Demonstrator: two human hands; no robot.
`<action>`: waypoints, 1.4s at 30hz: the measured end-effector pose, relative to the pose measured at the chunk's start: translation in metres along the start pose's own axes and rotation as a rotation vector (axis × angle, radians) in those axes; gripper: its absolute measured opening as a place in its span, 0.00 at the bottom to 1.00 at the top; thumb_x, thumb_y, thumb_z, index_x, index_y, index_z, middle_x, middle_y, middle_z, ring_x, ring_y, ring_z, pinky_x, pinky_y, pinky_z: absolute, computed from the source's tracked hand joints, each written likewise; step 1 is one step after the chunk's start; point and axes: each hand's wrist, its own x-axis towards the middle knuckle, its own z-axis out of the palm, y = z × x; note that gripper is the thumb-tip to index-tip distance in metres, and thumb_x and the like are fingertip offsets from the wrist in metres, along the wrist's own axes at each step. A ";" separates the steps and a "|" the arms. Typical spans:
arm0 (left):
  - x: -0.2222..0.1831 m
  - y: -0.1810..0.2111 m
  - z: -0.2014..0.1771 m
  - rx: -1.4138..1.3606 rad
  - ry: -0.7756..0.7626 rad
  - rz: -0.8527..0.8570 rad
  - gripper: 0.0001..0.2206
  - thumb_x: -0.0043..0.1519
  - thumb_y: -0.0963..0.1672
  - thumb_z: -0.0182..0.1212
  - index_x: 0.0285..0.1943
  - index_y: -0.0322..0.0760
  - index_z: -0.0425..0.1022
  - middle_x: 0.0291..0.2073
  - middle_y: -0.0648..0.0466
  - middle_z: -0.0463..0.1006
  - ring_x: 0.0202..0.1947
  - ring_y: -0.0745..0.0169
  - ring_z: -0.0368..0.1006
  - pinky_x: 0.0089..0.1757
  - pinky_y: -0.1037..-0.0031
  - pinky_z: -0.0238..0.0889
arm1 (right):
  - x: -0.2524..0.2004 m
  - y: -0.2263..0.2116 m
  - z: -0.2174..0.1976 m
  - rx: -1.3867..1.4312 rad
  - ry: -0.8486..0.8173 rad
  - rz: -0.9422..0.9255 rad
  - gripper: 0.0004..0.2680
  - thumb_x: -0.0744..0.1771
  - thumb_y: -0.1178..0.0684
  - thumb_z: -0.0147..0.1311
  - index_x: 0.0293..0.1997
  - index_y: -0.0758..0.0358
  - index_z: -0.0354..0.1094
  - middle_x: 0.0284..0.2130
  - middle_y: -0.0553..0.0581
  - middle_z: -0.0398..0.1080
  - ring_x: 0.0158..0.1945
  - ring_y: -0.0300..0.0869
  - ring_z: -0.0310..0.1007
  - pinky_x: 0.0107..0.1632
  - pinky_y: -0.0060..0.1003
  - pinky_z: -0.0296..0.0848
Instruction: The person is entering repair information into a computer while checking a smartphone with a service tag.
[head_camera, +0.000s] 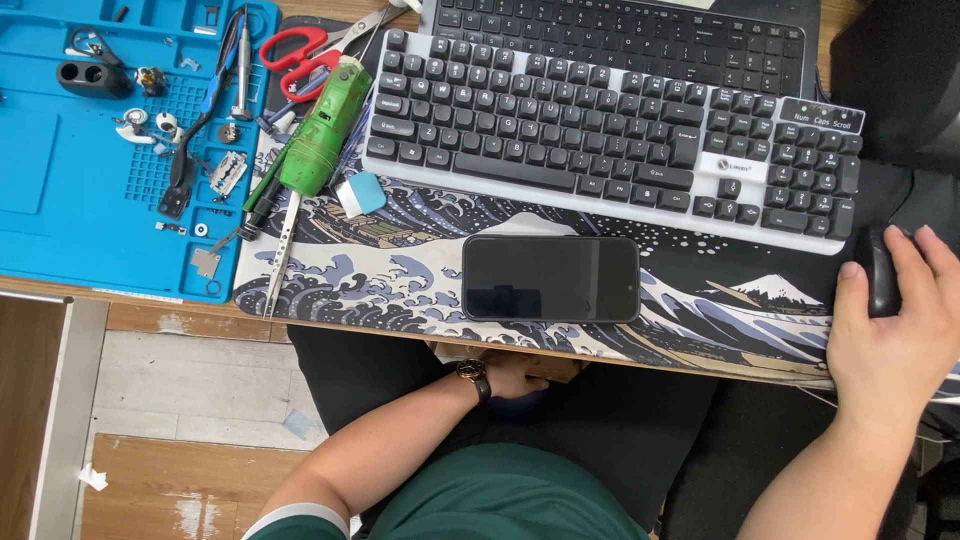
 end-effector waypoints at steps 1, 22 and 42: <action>0.001 0.000 0.001 0.000 0.001 0.000 0.39 0.61 0.64 0.40 0.80 0.51 0.53 0.71 0.49 0.63 0.67 0.44 0.62 0.58 0.60 0.60 | 0.000 -0.001 -0.001 0.000 0.001 0.000 0.14 0.74 0.69 0.61 0.69 0.87 0.73 0.67 0.79 0.67 0.68 0.67 0.69 0.66 0.58 0.68; 0.071 -0.042 0.059 -0.236 0.155 0.261 0.25 0.66 0.55 0.52 0.70 0.47 0.69 0.67 0.52 0.70 0.67 0.46 0.64 0.64 0.65 0.53 | 0.011 -0.033 -0.009 0.079 -0.068 0.339 0.16 0.75 0.64 0.54 0.74 0.75 0.61 0.70 0.74 0.59 0.71 0.62 0.57 0.68 0.54 0.54; 0.066 -0.033 0.054 -0.170 0.241 0.243 0.30 0.63 0.56 0.55 0.73 0.45 0.62 0.68 0.48 0.68 0.66 0.43 0.63 0.62 0.62 0.56 | 0.000 -0.017 -0.004 0.083 -0.012 0.082 0.14 0.74 0.71 0.57 0.70 0.85 0.68 0.70 0.78 0.63 0.72 0.65 0.62 0.71 0.57 0.61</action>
